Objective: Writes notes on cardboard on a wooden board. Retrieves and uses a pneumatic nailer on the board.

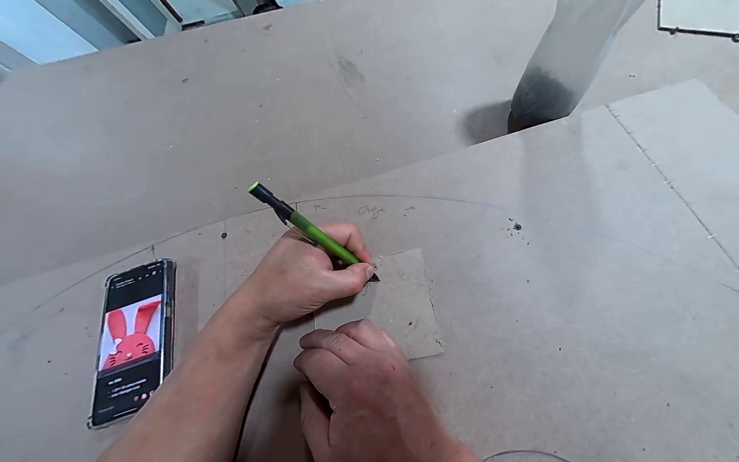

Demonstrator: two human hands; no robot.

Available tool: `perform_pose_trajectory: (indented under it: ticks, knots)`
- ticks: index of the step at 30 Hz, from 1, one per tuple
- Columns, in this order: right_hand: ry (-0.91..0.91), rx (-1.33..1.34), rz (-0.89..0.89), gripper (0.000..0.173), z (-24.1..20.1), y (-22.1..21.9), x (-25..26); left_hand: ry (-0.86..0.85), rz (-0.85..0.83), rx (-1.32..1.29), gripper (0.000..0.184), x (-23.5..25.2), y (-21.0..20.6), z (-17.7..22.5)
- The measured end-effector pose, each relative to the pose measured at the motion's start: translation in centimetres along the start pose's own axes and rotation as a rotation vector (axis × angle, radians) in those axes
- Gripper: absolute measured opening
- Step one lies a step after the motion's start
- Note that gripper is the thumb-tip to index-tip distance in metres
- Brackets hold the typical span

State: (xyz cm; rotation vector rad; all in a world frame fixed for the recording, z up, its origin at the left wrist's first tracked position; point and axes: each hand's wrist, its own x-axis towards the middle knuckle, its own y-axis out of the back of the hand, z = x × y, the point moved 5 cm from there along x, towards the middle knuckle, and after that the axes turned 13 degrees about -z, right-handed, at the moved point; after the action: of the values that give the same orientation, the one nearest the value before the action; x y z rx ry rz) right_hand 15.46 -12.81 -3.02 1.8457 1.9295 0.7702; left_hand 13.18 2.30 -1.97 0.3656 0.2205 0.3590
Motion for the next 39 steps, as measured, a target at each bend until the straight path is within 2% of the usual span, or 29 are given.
perform_pose_trajectory:
  ticks: [24, 30, 34, 39]
  knots:
    - [-0.002, -0.002, 0.005, 0.021, 0.1, 0.1, 0.0, -0.012, 0.018, 0.019, 0.003, 0.0, -0.5, 0.4]
    - [0.003, -0.003, 0.004, 0.021, 0.1, -0.1, 0.0, -0.035, 0.006, -0.086, 0.002, 0.0, 0.1, 0.0]
    - [0.001, -0.002, 0.008, 0.021, 0.1, 0.1, 0.0, 0.018, -0.087, -0.007, 0.003, 2.3, -0.6, 0.8]
    - [0.019, 0.007, 0.008, 0.021, 0.1, 0.1, -0.1, -0.050, -0.149, 0.027, 0.007, 3.6, -0.8, 1.1]
